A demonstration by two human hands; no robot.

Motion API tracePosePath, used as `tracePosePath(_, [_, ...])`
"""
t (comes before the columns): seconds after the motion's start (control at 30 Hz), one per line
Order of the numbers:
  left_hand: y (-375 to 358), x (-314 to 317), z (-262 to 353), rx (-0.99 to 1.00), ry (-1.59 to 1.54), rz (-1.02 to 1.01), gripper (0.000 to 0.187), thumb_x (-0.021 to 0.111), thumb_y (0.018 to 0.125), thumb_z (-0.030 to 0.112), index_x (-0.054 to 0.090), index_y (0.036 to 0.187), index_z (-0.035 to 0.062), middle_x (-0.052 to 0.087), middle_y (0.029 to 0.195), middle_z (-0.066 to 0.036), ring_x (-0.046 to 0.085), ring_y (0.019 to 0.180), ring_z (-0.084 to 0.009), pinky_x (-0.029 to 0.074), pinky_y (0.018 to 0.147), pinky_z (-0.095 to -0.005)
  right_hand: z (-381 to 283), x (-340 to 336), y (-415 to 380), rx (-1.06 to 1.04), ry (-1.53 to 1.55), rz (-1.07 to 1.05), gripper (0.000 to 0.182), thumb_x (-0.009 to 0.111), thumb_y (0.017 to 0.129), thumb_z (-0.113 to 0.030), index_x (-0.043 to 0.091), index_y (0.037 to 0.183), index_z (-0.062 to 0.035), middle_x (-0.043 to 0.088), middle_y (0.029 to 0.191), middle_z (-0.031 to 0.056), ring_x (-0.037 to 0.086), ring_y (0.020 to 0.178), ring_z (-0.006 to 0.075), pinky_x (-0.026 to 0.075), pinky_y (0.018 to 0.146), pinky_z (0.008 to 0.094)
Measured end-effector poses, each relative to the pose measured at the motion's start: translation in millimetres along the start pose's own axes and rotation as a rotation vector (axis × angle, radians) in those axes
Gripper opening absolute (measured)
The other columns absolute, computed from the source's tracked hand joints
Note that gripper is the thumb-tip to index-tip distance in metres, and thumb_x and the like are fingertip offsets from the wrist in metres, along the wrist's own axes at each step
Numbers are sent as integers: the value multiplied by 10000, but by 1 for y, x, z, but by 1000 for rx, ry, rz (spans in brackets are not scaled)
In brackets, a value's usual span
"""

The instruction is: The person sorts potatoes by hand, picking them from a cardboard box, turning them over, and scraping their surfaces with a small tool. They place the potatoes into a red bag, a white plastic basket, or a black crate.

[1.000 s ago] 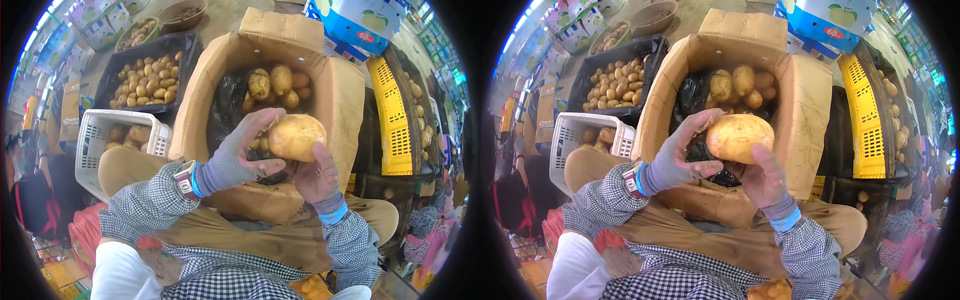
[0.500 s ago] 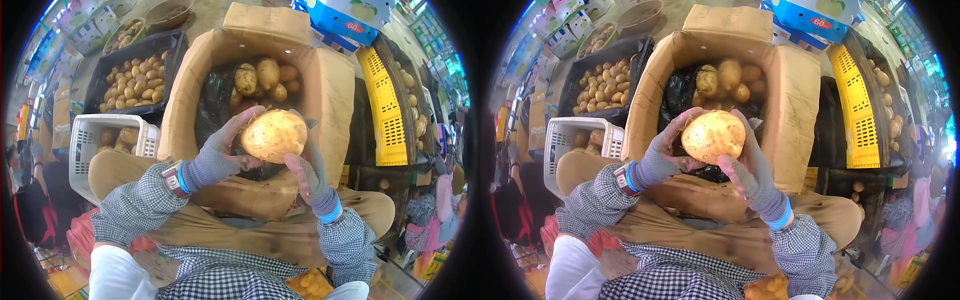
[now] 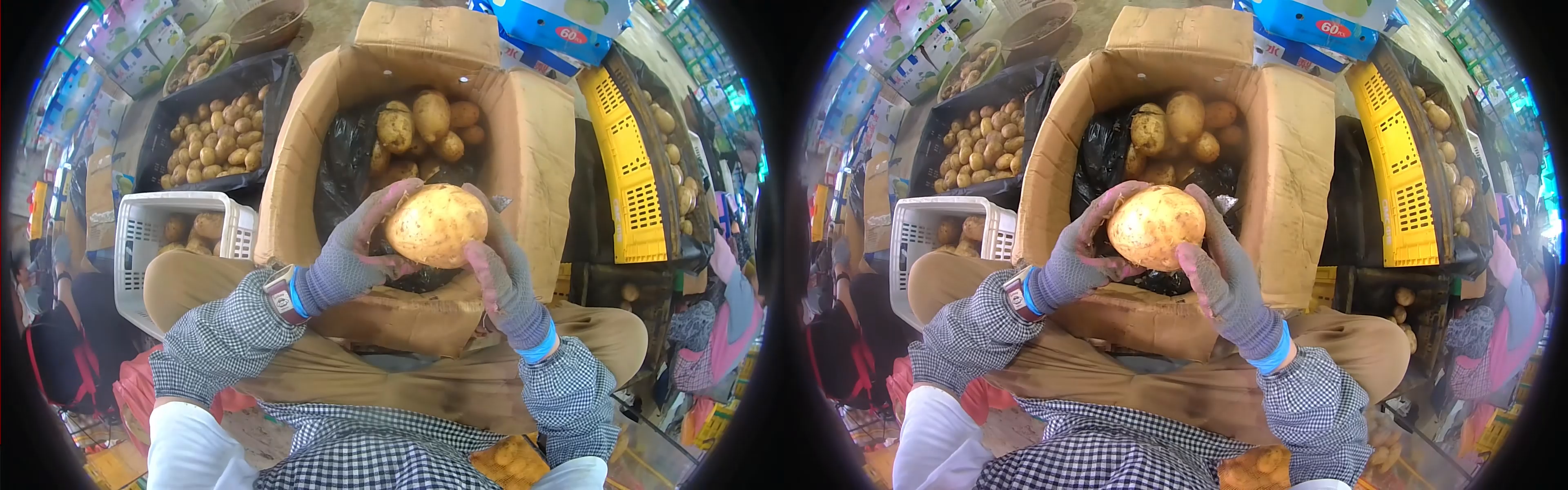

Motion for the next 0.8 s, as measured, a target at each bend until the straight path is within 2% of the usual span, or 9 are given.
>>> tracePosePath(0.17, [5, 4, -1, 61, 13, -4, 976, 842, 671, 68, 264, 1456, 69, 380, 1421, -77, 368, 1322, -183, 372, 1078, -353, 10, -4, 0, 147, -31, 62, 701, 508, 975, -359, 219, 1455, 62, 432, 1373, 140, 391, 1280, 190, 297, 1081, 309])
tracePosePath(0.27, [12, -1, 12, 86, 59, 31, 962, 848, 705, 199, 253, 1448, 61, 448, 1327, -73, 412, 1283, -176, 379, 1065, -350, 10, -4, 6, 4, -173, 82, 626, 441, 1003, -365, 283, 1431, 63, 504, 1308, 151, 525, 1144, 195, 416, 987, 296])
tracePosePath(0.33, [11, -4, -10, -363, -583, 21, 845, 764, 798, 325, 276, 1433, 58, 478, 1307, -69, 461, 1246, -184, 417, 1029, -354, 11, -4, 11, 103, 49, 135, 577, 383, 1018, -371, 334, 1402, 57, 533, 1275, 177, 598, 887, 185, 503, 811, 296])
tracePosePath(0.37, [11, -4, -4, -338, -675, -41, 741, 658, 867, 424, 311, 1411, 59, 481, 1321, -77, 502, 1208, -189, 434, 1006, -355, 8, -3, 14, 105, 119, 184, 562, 357, 1024, -376, 355, 1390, 52, 546, 1261, 194, 626, 736, 178, 542, 711, 297])
tracePosePath(0.5, [12, -5, 2, -325, -830, -110, 696, 450, 911, 610, 442, 1351, 71, 577, 1225, -141, 635, 996, -254, 548, 749, -329, -1, 9, 24, 55, 184, 77, 507, 338, 1032, -338, 399, 1362, 44, 567, 1235, 172, 603, 729, 139, 505, 669, 259])
tracePosePath(0.57, [15, 3, 16, -338, -1344, -268, 730, 383, 902, 667, 471, 1340, 90, 612, 1165, -167, 658, 914, -309, 551, 640, -341, 6, 7, 29, 71, 184, 66, 500, 381, 1023, -328, 391, 1373, 29, 568, 1243, 178, 619, 718, 154, 520, 643, 267])
tracePosePath(0.67, [12, -17, 32, -215, -1392, -167, 712, 451, 891, 644, 473, 1338, 92, 586, 1203, -194, 617, 1040, -310, 574, 787, -379, 9, 1, 36, 94, 110, 97, 467, 440, 1007, -304, 434, 1353, 10, 574, 1241, 185, 643, 702, 161, 535, 600, 262])
tracePosePath(0.73, [1, -35, 42, -202, -1447, -77, 767, 532, 830, 672, 476, 1331, 95, 574, 1214, -181, 588, 1091, -323, 556, 843, -406, 9, -10, 44, -298, -535, -35, 620, 332, 990, -509, 493, 1316, -8, 576, 1237, 161, 643, 715, 167, 542, 633, 280])
tracePosePath(0.8, [-19, -54, 76, -63, -1470, -83, 754, 609, 816, 602, 441, 1367, 115, 527, 1284, -215, 566, 1106, -350, 541, 864, -424, 42, -28, 63, -148, -542, -32, 735, 317, 933, -626, 560, 1239, -3, 472, 1350, 148, 643, 819, 197, 552, 678, 290])
Point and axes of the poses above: each hand's wrist, its own y-axis towards the middle knuckle, its own x-axis out of the palm, z = x × y, the point moved 7 cm from there along y, towards the middle knuckle
